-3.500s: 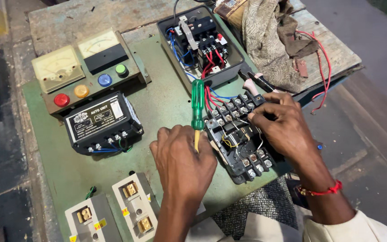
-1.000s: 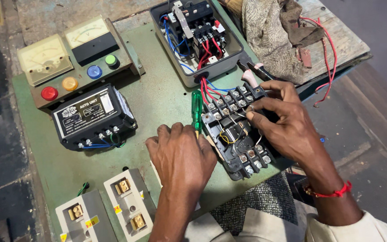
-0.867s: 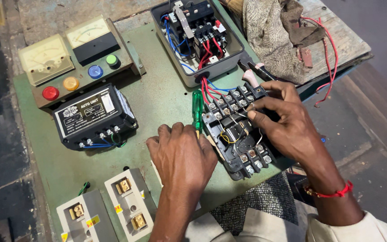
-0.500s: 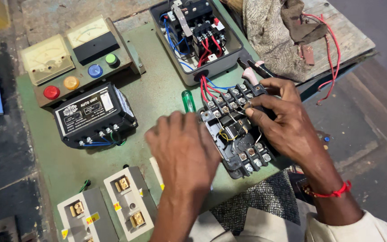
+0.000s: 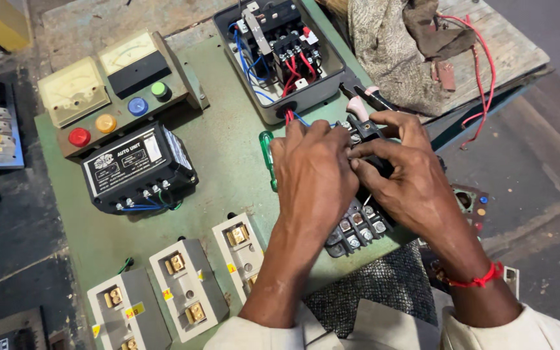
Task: The person wires an electrical panel using pliers and a screwdriver, connecting red and blue wires to terminals and tightening screws.
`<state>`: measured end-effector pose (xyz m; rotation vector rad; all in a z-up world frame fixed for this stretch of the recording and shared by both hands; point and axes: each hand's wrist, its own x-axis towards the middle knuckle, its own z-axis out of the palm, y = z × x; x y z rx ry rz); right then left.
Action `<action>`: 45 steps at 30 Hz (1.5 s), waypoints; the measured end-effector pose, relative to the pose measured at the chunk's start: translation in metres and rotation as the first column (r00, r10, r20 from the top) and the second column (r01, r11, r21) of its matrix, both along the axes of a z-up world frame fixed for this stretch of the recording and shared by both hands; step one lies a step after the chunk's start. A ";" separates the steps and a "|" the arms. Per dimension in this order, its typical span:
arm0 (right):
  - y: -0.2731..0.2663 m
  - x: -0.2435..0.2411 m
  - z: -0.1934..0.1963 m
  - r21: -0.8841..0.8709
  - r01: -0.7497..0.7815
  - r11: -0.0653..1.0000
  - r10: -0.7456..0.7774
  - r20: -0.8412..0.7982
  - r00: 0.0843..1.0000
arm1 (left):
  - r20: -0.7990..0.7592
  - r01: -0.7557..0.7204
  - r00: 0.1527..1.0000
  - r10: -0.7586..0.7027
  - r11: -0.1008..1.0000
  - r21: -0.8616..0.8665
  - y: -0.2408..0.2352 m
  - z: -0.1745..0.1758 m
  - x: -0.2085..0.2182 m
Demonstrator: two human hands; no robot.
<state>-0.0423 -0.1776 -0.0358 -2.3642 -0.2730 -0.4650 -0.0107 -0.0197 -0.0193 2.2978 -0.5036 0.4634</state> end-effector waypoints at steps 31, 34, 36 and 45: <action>-0.013 0.016 -0.010 0.144 -0.050 0.988 0.058 -0.053 0.997 | -0.157 -0.141 0.981 0.116 0.977 -0.157 0.012 0.001 -0.009; -0.013 0.016 -0.010 0.137 0.002 0.991 0.009 -0.082 0.997 | -0.159 -0.161 0.977 0.139 0.978 -0.133 0.013 0.004 -0.009; -0.013 0.015 -0.011 0.148 0.017 0.989 -0.003 -0.096 0.995 | -0.179 -0.176 0.972 0.154 0.978 -0.115 0.013 0.006 -0.010; -0.014 0.018 -0.009 0.255 0.000 0.967 0.052 -0.197 0.979 | -0.182 -0.218 0.962 0.202 0.973 -0.073 0.014 0.007 -0.010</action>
